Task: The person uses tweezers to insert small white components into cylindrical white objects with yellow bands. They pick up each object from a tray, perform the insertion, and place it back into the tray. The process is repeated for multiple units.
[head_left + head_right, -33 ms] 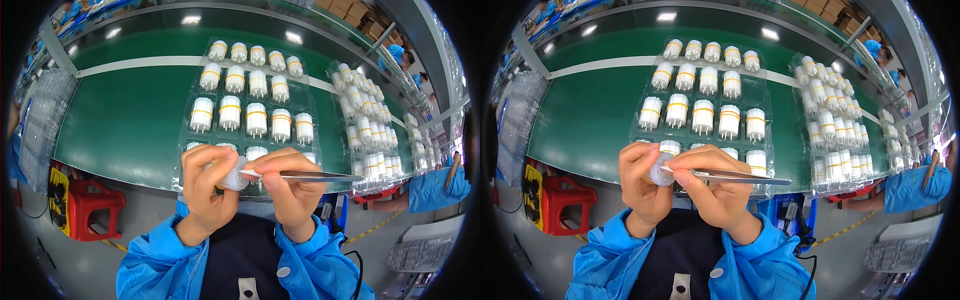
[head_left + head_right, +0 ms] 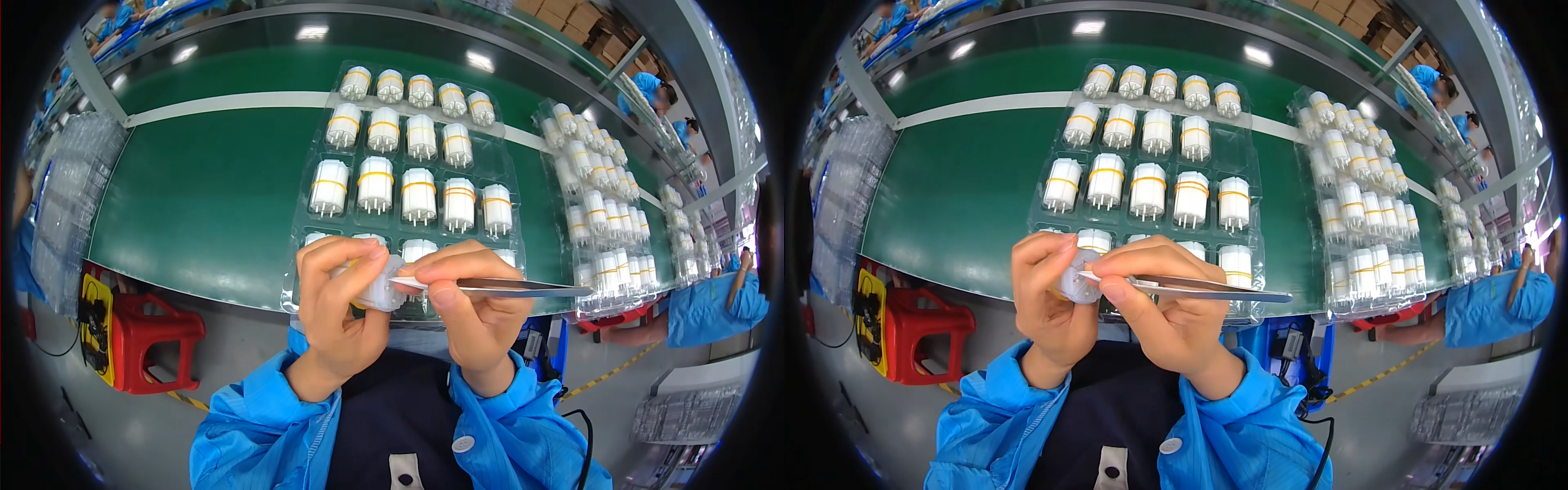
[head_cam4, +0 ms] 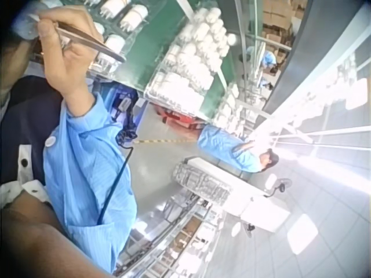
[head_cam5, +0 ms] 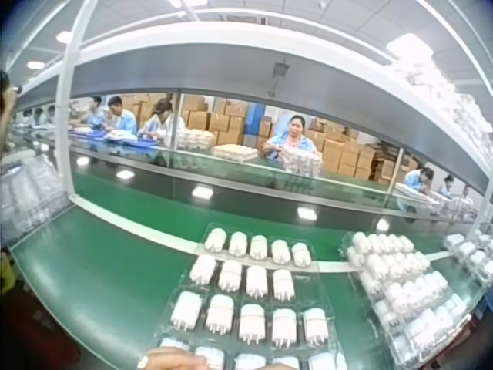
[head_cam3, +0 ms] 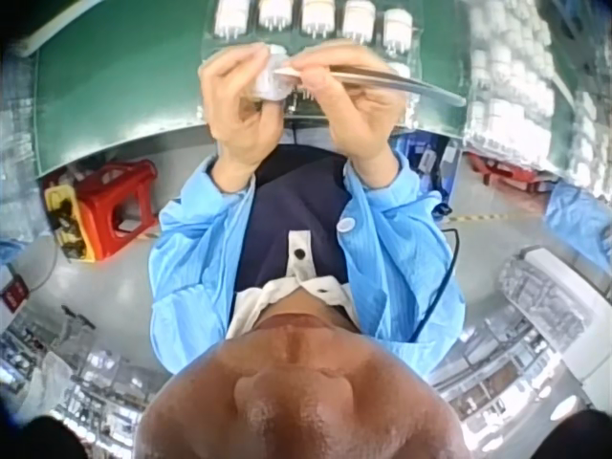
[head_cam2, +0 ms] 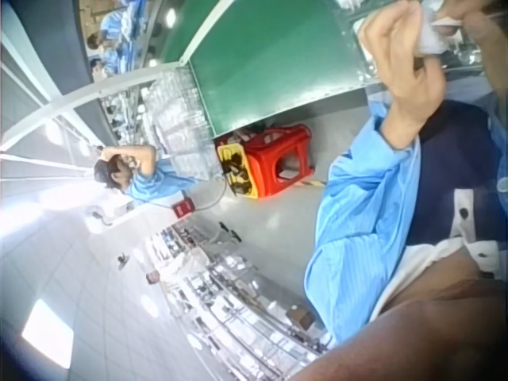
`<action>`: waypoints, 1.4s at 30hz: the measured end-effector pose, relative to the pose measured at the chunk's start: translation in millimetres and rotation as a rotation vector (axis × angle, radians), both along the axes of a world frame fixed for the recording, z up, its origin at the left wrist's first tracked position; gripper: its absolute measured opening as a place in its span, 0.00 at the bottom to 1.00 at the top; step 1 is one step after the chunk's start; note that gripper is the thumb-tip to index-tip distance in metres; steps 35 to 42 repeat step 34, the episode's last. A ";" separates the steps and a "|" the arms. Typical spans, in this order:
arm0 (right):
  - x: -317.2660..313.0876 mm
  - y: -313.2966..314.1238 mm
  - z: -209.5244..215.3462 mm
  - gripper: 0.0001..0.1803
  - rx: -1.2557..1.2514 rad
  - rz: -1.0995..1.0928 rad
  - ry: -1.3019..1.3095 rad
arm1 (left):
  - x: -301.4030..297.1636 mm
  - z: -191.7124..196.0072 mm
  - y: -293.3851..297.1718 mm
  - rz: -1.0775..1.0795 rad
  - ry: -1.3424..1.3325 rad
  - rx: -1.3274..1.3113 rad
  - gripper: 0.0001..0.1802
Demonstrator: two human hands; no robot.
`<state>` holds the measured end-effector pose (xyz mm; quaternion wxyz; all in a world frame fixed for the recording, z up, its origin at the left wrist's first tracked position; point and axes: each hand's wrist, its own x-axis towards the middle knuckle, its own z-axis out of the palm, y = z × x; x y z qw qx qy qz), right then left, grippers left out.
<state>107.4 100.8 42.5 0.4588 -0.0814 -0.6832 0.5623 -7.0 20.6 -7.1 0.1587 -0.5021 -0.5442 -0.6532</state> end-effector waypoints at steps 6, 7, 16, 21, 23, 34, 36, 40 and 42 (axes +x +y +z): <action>-0.3 0.2 -2.4 0.07 -0.019 -0.005 0.023 | 0.5 1.4 0.1 -0.017 -0.020 0.001 0.28; -0.7 0.1 -2.6 0.07 -0.023 -0.001 0.023 | 0.4 1.0 0.1 -0.016 -0.024 0.002 0.28; -1.1 7.8 1.0 0.07 0.162 -0.008 -0.005 | -1.6 3.6 0.4 -0.055 -0.027 -0.023 0.29; -1.8 8.7 13.5 0.07 0.390 -0.044 -0.107 | -3.0 4.0 -1.2 -0.029 0.030 -0.041 0.30; -1.8 9.6 17.5 0.08 0.442 -0.031 -0.124 | -3.5 4.3 -2.4 -0.081 -0.013 -0.038 0.30; 2.3 14.6 9.8 0.09 0.221 0.004 -0.018 | 0.9 6.5 -7.8 -0.250 -0.189 -0.059 0.31; 2.3 14.6 9.8 0.09 0.221 0.004 -0.018 | 0.9 6.5 -7.8 -0.250 -0.189 -0.059 0.31; 2.3 14.6 9.8 0.09 0.221 0.004 -0.018 | 0.9 6.5 -7.8 -0.250 -0.189 -0.059 0.31; 2.3 14.6 9.8 0.09 0.221 0.004 -0.018 | 0.9 6.5 -7.8 -0.250 -0.189 -0.059 0.31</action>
